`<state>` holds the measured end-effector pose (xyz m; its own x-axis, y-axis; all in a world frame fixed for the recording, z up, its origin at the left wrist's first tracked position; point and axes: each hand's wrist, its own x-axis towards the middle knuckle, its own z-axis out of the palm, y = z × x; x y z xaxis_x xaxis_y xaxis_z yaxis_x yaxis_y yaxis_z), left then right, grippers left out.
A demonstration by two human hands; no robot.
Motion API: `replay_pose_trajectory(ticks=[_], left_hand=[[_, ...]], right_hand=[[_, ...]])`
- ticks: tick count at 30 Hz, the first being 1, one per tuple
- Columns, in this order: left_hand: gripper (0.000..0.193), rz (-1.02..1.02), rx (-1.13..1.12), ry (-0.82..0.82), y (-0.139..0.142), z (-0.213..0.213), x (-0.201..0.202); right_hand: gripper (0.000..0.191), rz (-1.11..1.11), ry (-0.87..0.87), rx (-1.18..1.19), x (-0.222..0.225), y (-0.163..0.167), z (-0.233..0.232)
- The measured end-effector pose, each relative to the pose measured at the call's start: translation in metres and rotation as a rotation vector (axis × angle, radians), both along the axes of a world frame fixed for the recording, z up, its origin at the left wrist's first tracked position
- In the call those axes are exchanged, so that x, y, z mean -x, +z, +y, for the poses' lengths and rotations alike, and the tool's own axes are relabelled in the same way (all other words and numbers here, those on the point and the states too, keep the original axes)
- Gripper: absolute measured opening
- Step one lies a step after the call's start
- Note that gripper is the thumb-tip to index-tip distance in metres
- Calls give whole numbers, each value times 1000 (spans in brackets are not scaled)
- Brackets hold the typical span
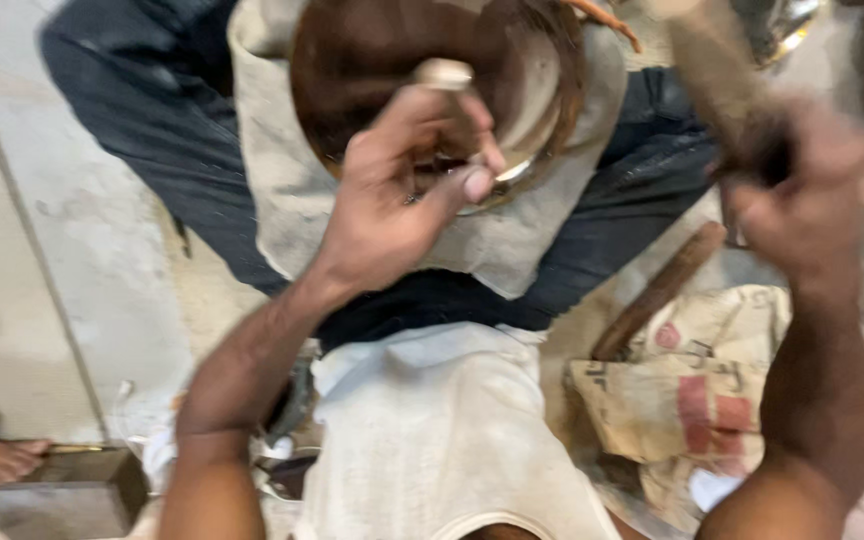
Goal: The person sits cross-legged on the floor with a brass plate resting on a cloth pad on their lap. They hold a small punch against the plate's surface and strike it with a wooden mallet, working around the plate to hammer a decorative pattern, occasionally repositioning the plate and the punch.
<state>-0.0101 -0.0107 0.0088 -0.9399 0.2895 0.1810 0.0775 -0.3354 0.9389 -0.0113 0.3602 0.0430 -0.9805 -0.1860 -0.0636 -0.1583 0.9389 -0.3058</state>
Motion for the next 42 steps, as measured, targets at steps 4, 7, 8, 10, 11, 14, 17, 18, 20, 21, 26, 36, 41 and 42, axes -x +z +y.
replay_pose_trajectory(ticks=[4, 7, 8, 10, 11, 14, 17, 18, 20, 21, 26, 36, 41, 42], left_hand=[[15, -214, -684, -217, 37, -16, -32], [12, -177, -785, -294, 56, -15, -62], [14, -170, -801, -322, 63, -13, -66], [16, -168, -828, -381, 81, -12, -69], [13, -238, -755, -273, 93, -6, -70], [6, -574, -310, 321, 139, 30, -83], [24, -929, 318, 1065, 166, 71, -125], [25, -922, 400, 986, 160, 71, -139], [26, -896, 551, 819, 140, 69, -166], [22, -866, 443, 713, 136, 66, -180], [11, -904, 98, 560, 125, 60, -212], [10, -774, -7, 458, 110, 38, -203], [13, -413, -349, 245, 99, 7, -164], [14, -221, -485, 69, 85, -14, -151]], right_hand=[[46, -213, -52, 145, -43, -49, -28], [29, -129, -106, 255, -68, -62, -49], [25, -68, -120, 318, -71, -62, -56], [19, 48, -120, 401, -74, -56, -70], [17, 97, -101, 417, -72, -51, -78], [14, 226, 16, 438, -53, -35, -100], [13, 302, 123, 439, -28, -32, -124], [15, 326, 148, 411, -19, -35, -131], [17, 383, 193, 328, -4, -44, -138], [18, 400, 206, 312, -1, -48, -138], [23, 286, 108, 470, -7, -75, -126], [39, 288, 64, 550, -51, -94, -159], [33, 260, -125, 749, -64, -89, -157], [30, 250, -184, 807, -66, -89, -154]])
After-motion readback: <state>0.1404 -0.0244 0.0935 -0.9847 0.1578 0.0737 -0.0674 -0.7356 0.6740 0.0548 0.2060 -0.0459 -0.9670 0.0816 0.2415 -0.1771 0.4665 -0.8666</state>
